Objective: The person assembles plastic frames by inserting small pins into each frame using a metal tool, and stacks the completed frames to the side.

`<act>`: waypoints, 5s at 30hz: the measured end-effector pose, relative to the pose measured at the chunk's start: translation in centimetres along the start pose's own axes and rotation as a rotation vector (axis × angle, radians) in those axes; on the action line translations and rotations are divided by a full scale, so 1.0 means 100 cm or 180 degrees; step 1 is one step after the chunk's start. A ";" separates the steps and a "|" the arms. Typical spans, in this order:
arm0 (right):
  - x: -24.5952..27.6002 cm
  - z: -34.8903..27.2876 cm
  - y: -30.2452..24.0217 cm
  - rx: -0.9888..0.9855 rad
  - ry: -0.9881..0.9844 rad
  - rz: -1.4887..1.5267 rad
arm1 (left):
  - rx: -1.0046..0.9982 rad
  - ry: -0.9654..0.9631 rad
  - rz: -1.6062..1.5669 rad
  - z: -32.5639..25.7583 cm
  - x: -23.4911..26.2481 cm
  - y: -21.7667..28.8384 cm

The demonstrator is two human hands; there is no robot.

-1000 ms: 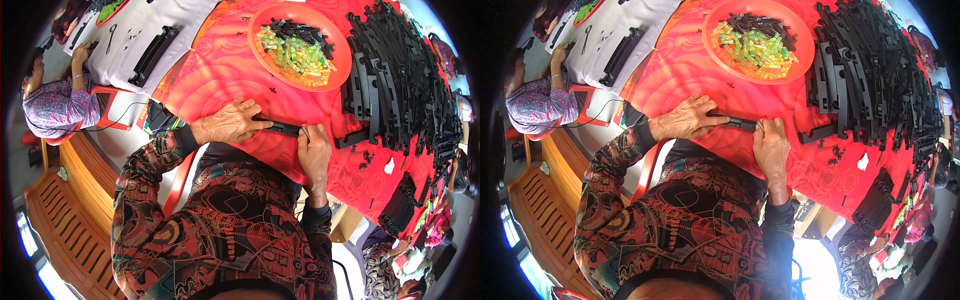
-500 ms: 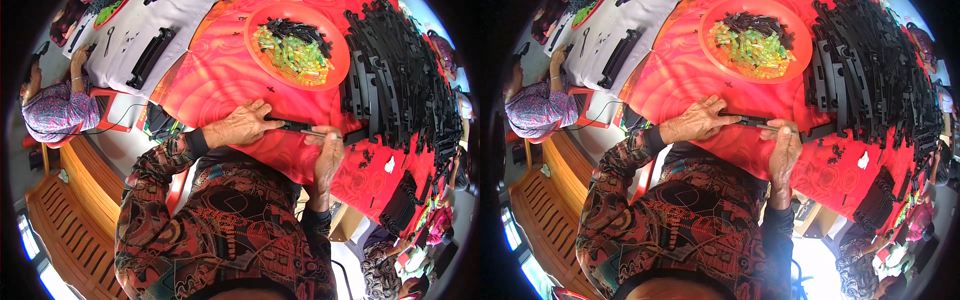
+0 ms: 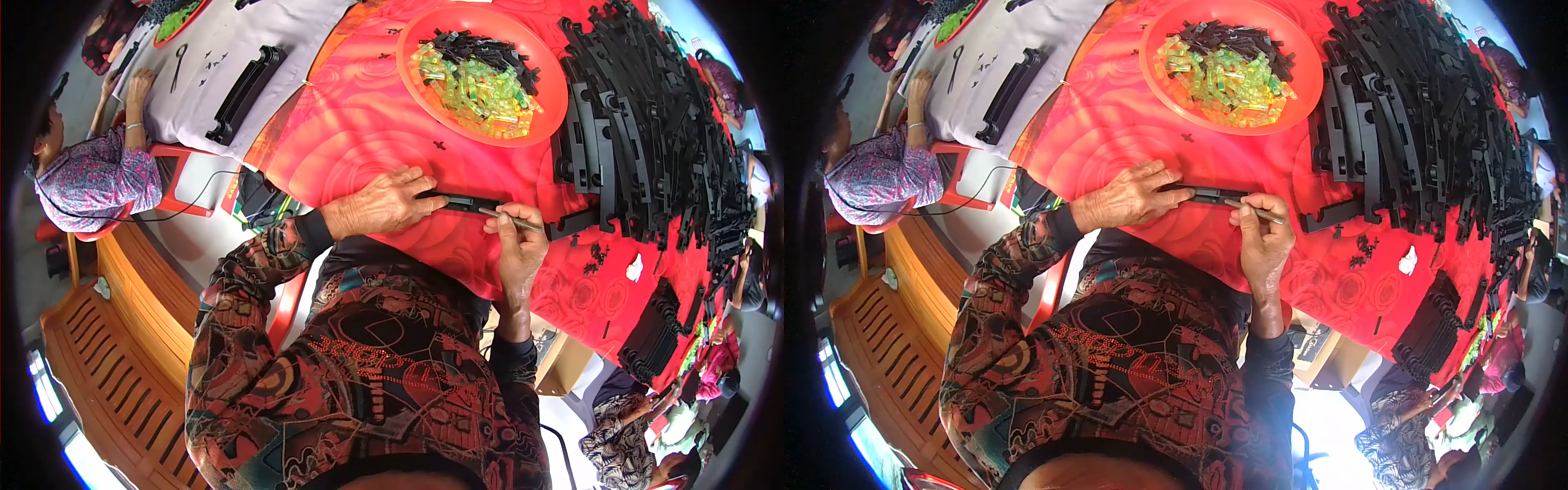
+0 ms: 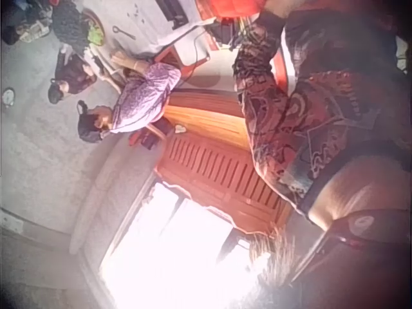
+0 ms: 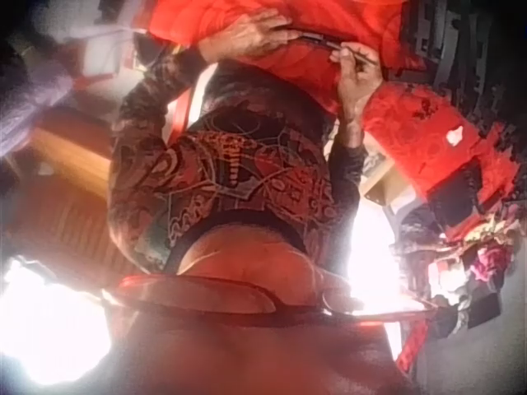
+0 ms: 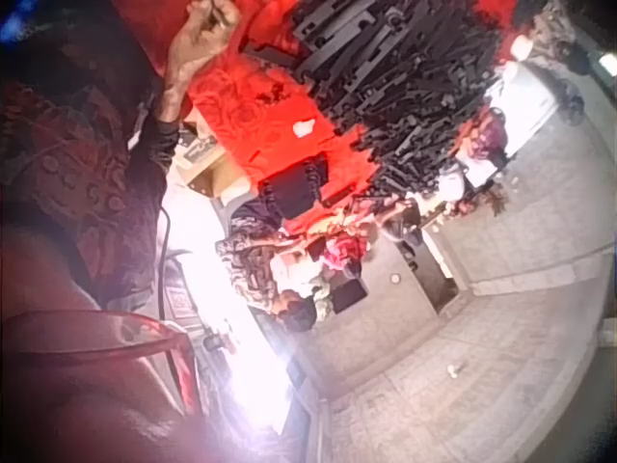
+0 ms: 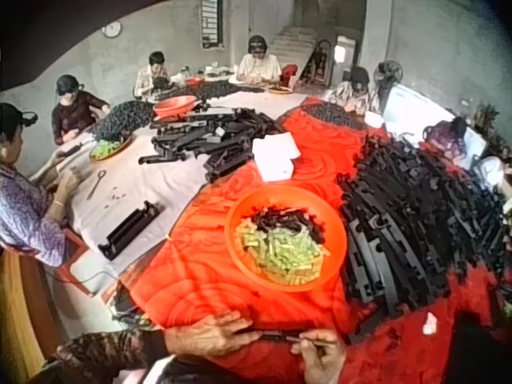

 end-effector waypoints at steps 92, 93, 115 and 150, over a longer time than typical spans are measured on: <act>0.066 -0.048 0.008 0.0269 0.1013 0.0426 | -0.2323 -0.0720 0.1338 0.055 -0.018 0.038; 0.069 -0.049 0.008 0.0223 0.1079 0.0352 | -0.2332 -0.0717 0.1329 0.053 -0.011 0.041; -0.019 -0.020 -0.008 0.0058 -0.0059 0.0349 | 0.0474 -0.0147 -0.0009 -0.039 0.021 0.004; -0.048 -0.013 0.002 0.0206 0.0070 -0.0300 | 0.0946 -0.0512 -0.0569 -0.036 0.008 -0.002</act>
Point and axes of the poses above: each hand's wrist, its own z-axis towards the middle knuckle, its own x-axis out of the back of the hand, y = z × x, the point moved 10 cm from there along z, towards the middle knuckle, and after that the axes turned 1 degree about z, right-handed, at the moved point
